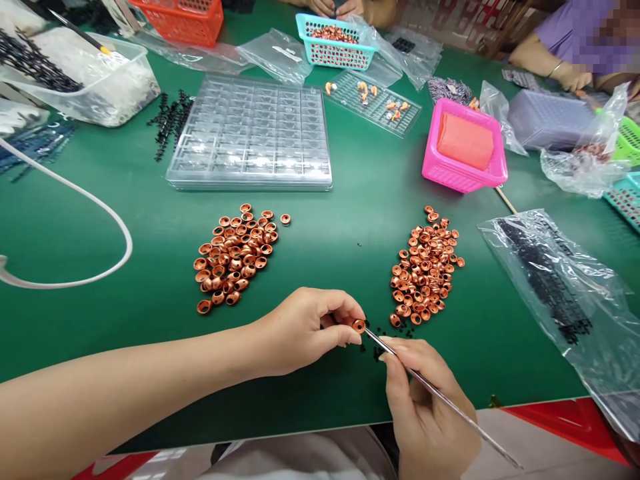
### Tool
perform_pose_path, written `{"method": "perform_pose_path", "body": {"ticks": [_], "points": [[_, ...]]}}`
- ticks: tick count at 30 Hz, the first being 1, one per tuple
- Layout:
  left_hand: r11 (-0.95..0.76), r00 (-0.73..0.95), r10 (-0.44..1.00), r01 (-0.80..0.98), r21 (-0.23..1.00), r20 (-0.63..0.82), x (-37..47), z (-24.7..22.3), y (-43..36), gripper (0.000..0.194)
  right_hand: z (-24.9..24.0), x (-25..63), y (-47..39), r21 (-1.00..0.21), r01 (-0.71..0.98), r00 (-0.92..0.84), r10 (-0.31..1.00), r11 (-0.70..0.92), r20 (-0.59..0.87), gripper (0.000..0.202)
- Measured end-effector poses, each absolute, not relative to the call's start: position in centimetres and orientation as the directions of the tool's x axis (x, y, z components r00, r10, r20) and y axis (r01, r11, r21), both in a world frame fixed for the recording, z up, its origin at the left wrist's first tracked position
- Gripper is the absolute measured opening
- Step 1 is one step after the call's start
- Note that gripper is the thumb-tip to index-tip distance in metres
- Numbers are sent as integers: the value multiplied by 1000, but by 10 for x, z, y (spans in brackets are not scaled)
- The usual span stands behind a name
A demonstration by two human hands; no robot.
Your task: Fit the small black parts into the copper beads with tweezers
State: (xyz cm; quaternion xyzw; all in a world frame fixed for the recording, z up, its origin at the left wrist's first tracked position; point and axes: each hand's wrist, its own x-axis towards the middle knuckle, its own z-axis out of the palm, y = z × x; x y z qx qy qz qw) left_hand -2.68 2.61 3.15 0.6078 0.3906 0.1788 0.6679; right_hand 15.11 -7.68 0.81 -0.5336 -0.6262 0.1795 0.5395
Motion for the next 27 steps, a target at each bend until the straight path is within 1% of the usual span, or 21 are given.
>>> {"method": "perform_pose_path", "body": {"ticks": [9, 19, 23, 27], "points": [[183, 632, 716, 239, 954, -296, -27, 29, 26, 10, 8, 150, -78, -809, 490, 143, 885, 326, 444, 33], [148, 637, 722, 239, 960, -270, -27, 30, 25, 8, 7, 154, -78, -802, 483, 82, 894, 351, 440, 38], [74, 634, 740, 259, 963, -227, -27, 30, 23, 5, 8, 153, -79, -783, 509, 94, 880, 359, 465, 36], [53, 613, 765, 246, 968, -198, -25, 29, 19, 5, 13, 153, -78, -732, 565, 37, 875, 380, 482, 37]]}}
